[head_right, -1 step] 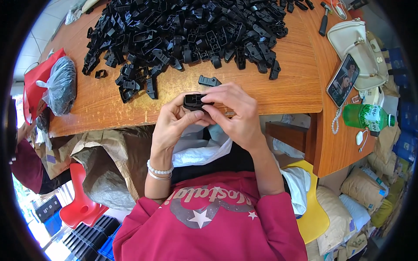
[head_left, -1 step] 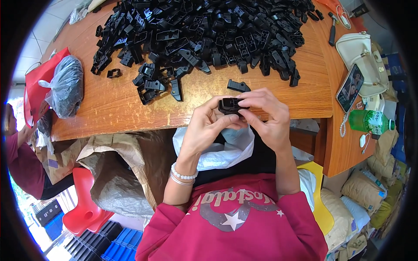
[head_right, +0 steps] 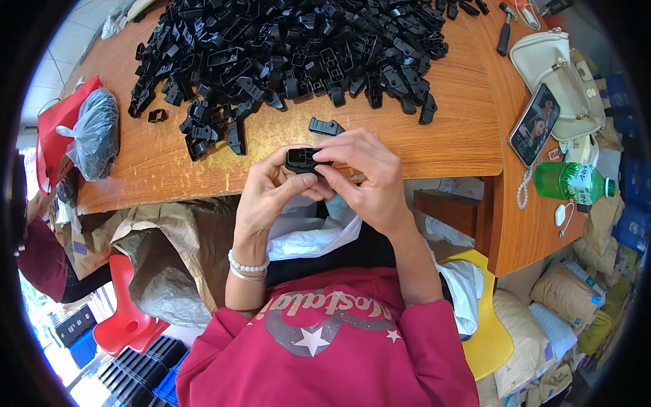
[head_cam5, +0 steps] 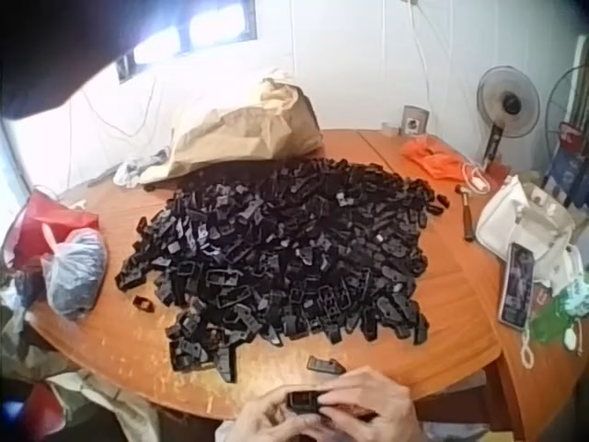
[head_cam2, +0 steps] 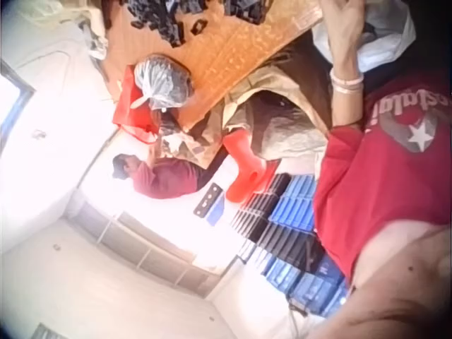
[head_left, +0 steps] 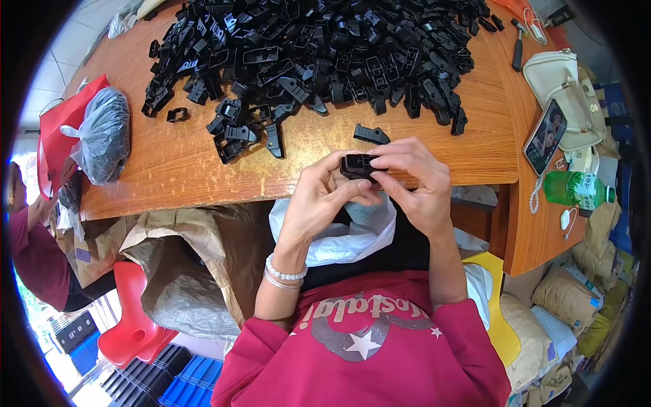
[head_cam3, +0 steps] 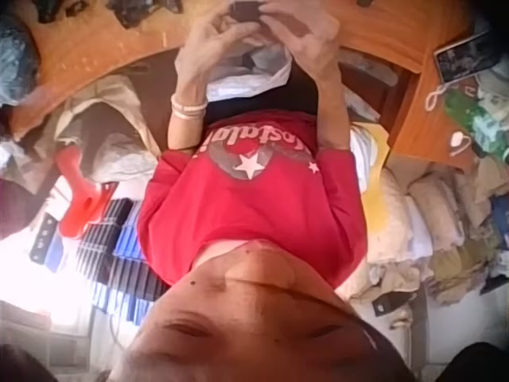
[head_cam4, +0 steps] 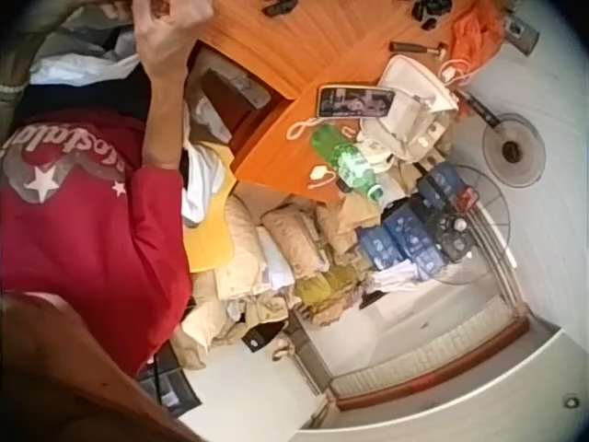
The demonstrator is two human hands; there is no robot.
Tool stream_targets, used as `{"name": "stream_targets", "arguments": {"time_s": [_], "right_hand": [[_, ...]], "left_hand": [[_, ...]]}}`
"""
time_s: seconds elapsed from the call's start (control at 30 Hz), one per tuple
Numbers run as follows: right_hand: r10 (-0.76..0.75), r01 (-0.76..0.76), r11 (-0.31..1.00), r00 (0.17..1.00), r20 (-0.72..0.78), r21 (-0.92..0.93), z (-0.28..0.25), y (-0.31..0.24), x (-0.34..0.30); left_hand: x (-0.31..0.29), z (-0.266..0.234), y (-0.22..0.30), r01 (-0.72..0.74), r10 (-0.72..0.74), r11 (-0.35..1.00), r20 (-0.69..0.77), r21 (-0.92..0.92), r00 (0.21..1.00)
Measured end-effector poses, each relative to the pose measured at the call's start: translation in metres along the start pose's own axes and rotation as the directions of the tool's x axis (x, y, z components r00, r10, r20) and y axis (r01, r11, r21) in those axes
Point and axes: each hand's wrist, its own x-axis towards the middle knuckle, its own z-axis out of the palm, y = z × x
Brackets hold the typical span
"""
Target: Assembling two black plastic components by snapping them together and placing them in a collection bag.
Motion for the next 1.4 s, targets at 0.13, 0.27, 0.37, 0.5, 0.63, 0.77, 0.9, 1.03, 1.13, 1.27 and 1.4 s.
{"name": "stream_targets", "arguments": {"time_s": [0.13, 0.27, 0.37, 0.5, 0.63, 0.77, 0.9, 1.03, 1.13, 1.27, 1.4], "right_hand": [[-0.019, 0.017, 0.998, 0.999, 0.04, 0.056, -0.001, 0.001, -0.004], [0.306, -0.271, 0.851, 0.952, -0.007, 0.449, 0.011, -0.011, -0.013], [0.4, -0.324, 0.779, 0.916, -0.028, 0.537, 0.015, -0.004, -0.023], [0.278, -0.277, 0.925, 0.96, 0.034, 0.261, 0.003, 0.001, -0.027], [0.209, -0.229, 0.963, 0.968, 0.14, 0.143, -0.004, -0.006, -0.026], [0.141, -0.315, 0.872, 0.894, -0.424, -0.374, -0.035, 0.029, -0.006], [0.05, -0.32, 0.635, 0.925, -0.376, -0.703, -0.057, 0.051, -0.002], [0.028, -0.32, 0.742, 0.893, -0.45, -0.589, -0.06, 0.062, -0.014], [0.117, -0.372, 0.822, 0.851, -0.511, -0.431, -0.057, 0.051, -0.017], [0.498, -0.39, 0.86, 0.779, -0.38, 0.329, -0.046, 0.03, -0.018], [0.549, -0.389, 0.708, 0.828, -0.113, 0.59, -0.019, 0.009, -0.017]], "left_hand": [[-0.003, 0.008, 0.006, 0.001, -0.002, 1.0, -0.057, -0.014, 0.998], [-0.003, 0.017, 0.004, -0.363, 0.416, 0.751, 0.032, 0.551, 0.909], [-0.007, 0.027, -0.001, -0.271, 0.356, 0.821, -0.08, 0.503, 0.931], [0.001, 0.017, 0.005, -0.27, 0.343, 0.799, -0.04, 0.537, 0.938], [0.022, 0.007, 0.005, -0.279, 0.566, 0.209, 0.117, 0.937, 0.816], [0.035, 0.026, 0.006, -0.241, 0.444, -0.103, 0.262, 0.965, 0.857], [0.035, 0.027, 0.0, -0.199, 0.419, -0.1, 0.222, 0.975, 0.881], [0.028, 0.016, 0.0, -0.14, 0.507, 0.293, -0.03, 0.946, 0.861], [0.021, 0.013, 0.013, -0.172, 0.411, 0.568, -0.096, 0.804, 0.907], [0.014, 0.013, 0.014, -0.102, 0.122, 0.979, -0.11, 0.178, 0.986], [0.009, 0.016, 0.015, -0.018, 0.07, 0.965, -0.193, 0.262, 0.979]]}}
